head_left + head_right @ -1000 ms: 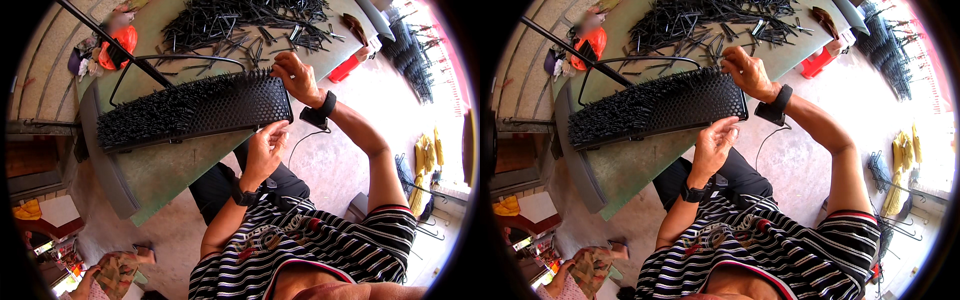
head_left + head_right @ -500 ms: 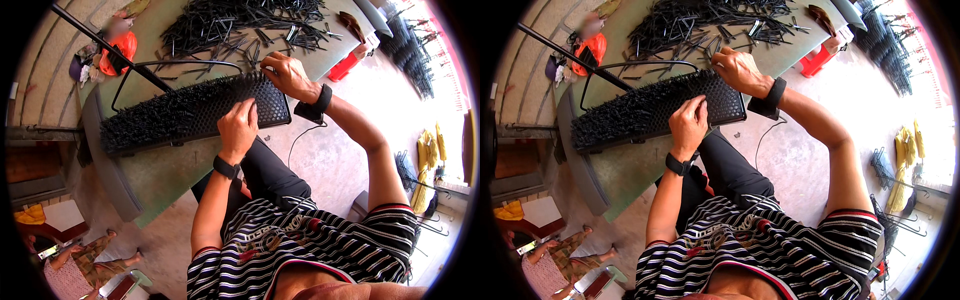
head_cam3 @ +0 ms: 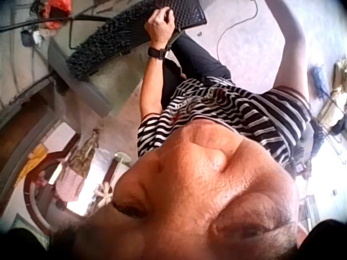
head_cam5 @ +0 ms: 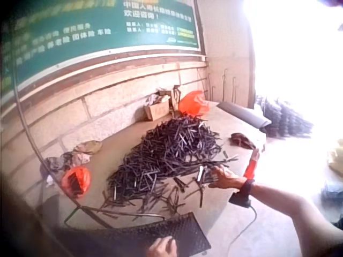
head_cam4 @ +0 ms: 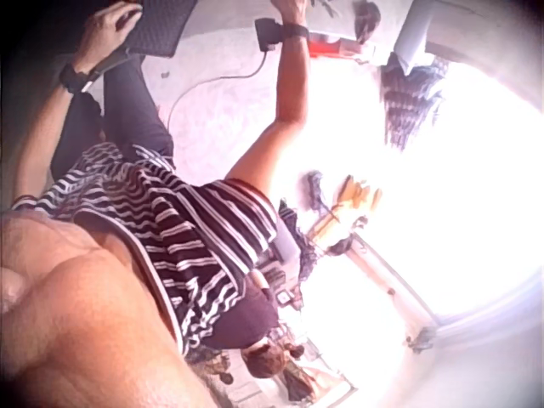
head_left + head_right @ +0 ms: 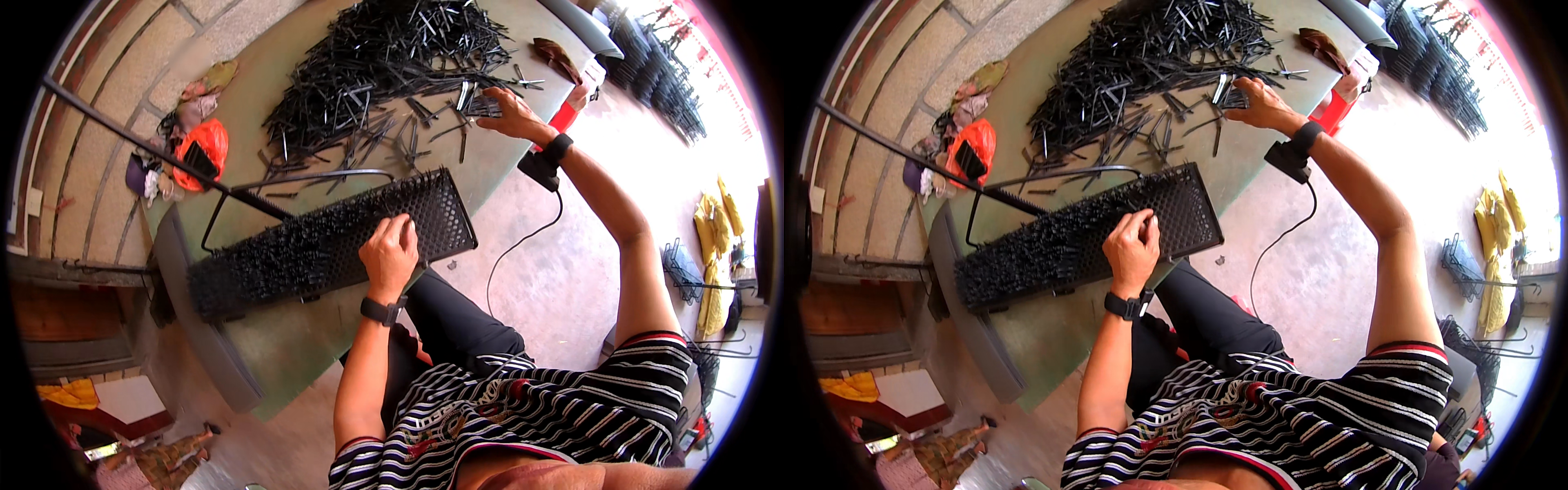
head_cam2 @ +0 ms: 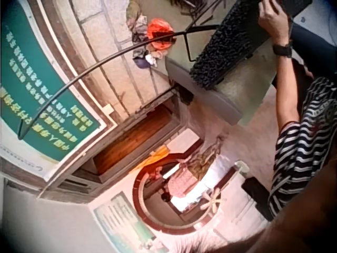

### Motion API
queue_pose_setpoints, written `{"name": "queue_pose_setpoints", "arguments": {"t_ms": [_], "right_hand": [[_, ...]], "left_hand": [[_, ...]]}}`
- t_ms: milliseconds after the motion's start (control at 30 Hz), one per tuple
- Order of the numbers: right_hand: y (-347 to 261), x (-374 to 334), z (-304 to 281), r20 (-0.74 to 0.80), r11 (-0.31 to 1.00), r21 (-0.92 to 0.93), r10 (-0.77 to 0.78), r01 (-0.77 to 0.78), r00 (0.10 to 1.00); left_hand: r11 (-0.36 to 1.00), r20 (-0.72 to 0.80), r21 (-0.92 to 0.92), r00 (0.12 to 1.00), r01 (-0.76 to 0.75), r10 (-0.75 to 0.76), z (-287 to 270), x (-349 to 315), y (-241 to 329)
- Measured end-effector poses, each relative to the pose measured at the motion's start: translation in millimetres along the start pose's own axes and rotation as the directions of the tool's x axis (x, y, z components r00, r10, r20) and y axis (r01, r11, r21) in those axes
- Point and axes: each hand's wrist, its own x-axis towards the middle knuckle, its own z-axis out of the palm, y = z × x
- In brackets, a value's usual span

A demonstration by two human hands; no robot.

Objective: The person inserts black plastic bristles into the holes of a rectangular broom base. They hold a bundle of bristles in one hand and use the other to place them one by one into the grid. The person occasionally gathers more bristles from a pile on the table to continue the assembly.

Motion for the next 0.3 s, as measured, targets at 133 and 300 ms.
{"name": "queue_pose_setpoints", "arguments": {"t_ms": [133,300], "right_hand": [[60,19,10,-0.017,0.989,-0.144,0.021,-0.024,1.000],[80,51,25,0.074,0.984,-0.125,0.138,-0.128,0.988]], "left_hand": [[1.000,0.013,-0.010,1.000,0.023,-0.022,-2,1,2],[0.999,-0.010,-0.014,0.999,0.043,-0.043,-2,3,5]]}}
